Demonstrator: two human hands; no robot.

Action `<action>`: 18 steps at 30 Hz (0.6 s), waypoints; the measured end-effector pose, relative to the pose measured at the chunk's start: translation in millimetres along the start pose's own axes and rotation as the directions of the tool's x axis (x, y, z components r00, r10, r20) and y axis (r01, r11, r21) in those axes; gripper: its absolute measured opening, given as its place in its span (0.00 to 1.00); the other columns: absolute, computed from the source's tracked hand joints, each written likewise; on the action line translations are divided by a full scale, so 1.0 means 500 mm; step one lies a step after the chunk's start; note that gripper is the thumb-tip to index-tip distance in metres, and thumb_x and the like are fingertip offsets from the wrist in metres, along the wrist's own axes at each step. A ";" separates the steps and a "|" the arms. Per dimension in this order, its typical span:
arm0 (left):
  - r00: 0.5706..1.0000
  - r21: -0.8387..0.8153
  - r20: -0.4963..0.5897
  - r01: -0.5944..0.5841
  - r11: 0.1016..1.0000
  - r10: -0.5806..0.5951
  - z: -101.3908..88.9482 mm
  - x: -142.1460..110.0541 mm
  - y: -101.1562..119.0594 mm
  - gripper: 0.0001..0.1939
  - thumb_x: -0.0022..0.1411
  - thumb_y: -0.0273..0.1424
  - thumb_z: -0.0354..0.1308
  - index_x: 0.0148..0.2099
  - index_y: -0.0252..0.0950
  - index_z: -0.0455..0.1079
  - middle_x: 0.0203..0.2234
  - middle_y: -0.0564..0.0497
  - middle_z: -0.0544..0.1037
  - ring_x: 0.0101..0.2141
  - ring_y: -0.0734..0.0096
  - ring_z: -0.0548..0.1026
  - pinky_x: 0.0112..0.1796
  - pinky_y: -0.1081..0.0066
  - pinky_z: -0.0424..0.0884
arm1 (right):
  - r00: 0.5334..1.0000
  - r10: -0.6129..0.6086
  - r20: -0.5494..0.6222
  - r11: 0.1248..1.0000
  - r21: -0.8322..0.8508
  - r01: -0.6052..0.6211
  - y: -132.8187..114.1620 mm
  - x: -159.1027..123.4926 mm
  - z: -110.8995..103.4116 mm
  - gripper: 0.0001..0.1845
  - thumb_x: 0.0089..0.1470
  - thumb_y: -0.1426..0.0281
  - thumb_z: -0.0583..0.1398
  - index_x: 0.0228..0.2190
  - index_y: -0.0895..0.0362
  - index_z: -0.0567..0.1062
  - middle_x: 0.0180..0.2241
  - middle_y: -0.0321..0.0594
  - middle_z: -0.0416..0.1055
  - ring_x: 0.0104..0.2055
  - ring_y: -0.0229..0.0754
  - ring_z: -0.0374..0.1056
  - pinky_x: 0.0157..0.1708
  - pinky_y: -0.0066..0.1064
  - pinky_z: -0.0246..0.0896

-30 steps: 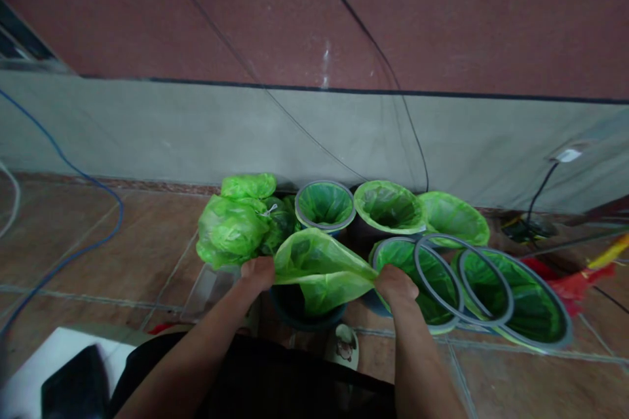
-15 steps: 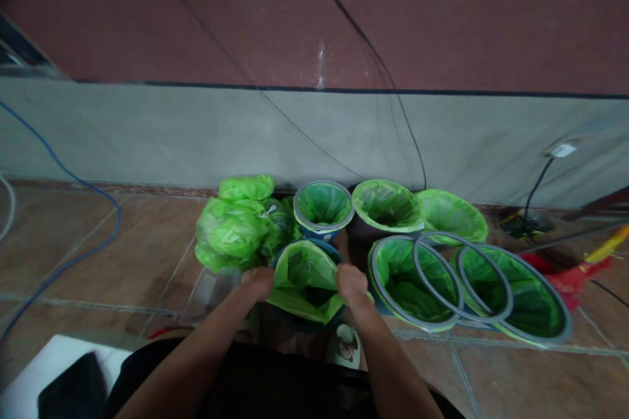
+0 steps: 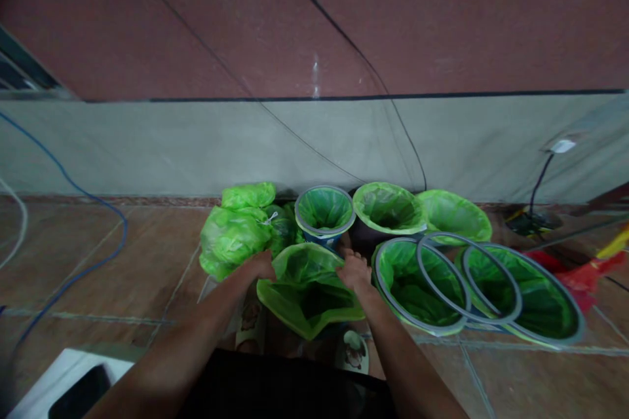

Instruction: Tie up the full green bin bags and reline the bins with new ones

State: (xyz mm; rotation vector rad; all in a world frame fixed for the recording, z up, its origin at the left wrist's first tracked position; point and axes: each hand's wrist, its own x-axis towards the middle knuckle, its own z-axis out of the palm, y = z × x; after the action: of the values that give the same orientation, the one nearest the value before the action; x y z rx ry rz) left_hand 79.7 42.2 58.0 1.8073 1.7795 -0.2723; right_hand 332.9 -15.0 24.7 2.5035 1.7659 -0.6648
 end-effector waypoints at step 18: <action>0.991 -0.177 -0.130 -0.013 0.984 -0.010 0.100 0.197 0.058 0.15 0.62 0.27 0.48 0.42 0.35 0.77 0.40 0.45 0.80 0.41 0.66 0.77 0.42 0.73 0.70 | 0.992 -0.124 0.035 0.972 0.204 0.115 0.006 0.193 0.071 0.15 0.58 0.66 0.53 0.34 0.57 0.79 0.34 0.41 0.77 0.38 0.41 0.71 0.36 0.27 0.59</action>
State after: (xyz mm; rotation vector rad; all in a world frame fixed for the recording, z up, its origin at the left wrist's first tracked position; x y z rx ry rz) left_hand 128.8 100.6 -27.1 1.7334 1.8279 0.0064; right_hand 350.2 61.7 -41.4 2.4932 1.9364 -0.9482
